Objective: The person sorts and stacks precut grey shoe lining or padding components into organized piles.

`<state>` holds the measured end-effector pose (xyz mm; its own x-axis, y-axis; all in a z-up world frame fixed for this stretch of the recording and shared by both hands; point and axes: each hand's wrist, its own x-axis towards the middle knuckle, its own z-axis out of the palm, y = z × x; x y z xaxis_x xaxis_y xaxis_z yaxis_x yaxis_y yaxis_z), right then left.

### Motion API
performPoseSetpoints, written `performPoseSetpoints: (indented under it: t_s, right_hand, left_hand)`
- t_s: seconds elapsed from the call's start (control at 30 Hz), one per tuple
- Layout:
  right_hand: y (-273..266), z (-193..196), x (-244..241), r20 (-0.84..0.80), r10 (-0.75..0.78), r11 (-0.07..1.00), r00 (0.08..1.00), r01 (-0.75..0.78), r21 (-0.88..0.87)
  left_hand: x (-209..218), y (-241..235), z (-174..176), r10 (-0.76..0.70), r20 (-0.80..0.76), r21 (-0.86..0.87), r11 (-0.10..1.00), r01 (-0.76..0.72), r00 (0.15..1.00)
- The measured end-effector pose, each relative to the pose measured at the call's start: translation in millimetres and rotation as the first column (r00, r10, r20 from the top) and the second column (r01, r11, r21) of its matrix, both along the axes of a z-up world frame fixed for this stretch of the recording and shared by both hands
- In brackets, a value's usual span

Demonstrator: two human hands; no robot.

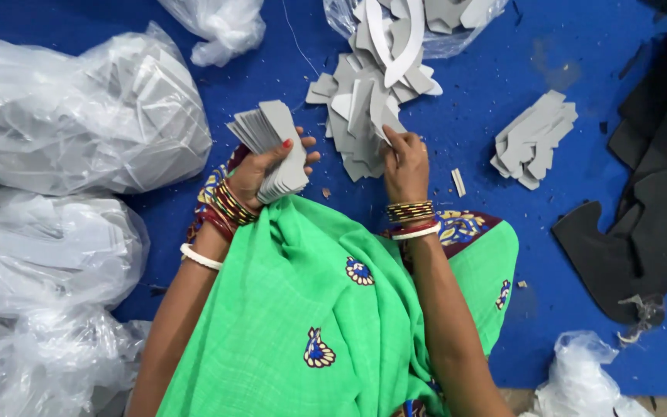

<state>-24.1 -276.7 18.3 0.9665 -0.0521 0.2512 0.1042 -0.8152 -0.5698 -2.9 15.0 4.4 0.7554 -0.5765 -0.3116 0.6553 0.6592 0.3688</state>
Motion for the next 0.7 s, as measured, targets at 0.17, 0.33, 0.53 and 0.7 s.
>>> performPoseSetpoints:
  t_s: [0.17,0.33,0.53,0.7]
  right_hand:
    - [4,23,-23,-0.198,-0.003,0.966,0.980,0.054,0.252]
    - [-7,-31,-22,-0.389,0.121,0.728,0.913,0.185,0.660]
    - [-14,-27,-18,-0.346,0.059,0.613,0.936,0.240,0.752]
    - [-100,17,-14,-0.117,-0.204,0.607,0.972,0.220,0.764]
  left_hand:
    - [1,-1,-6,-0.025,-0.029,0.023,0.999,0.025,0.999]
    - [0,-1,-6,-0.035,-0.030,0.012,0.999,0.036,0.999]
    - [1,0,-2,-0.027,-0.008,0.030,0.999,0.027,1.000]
    - [-1,1,-1,-0.017,-0.031,0.016,1.000,0.017,0.999]
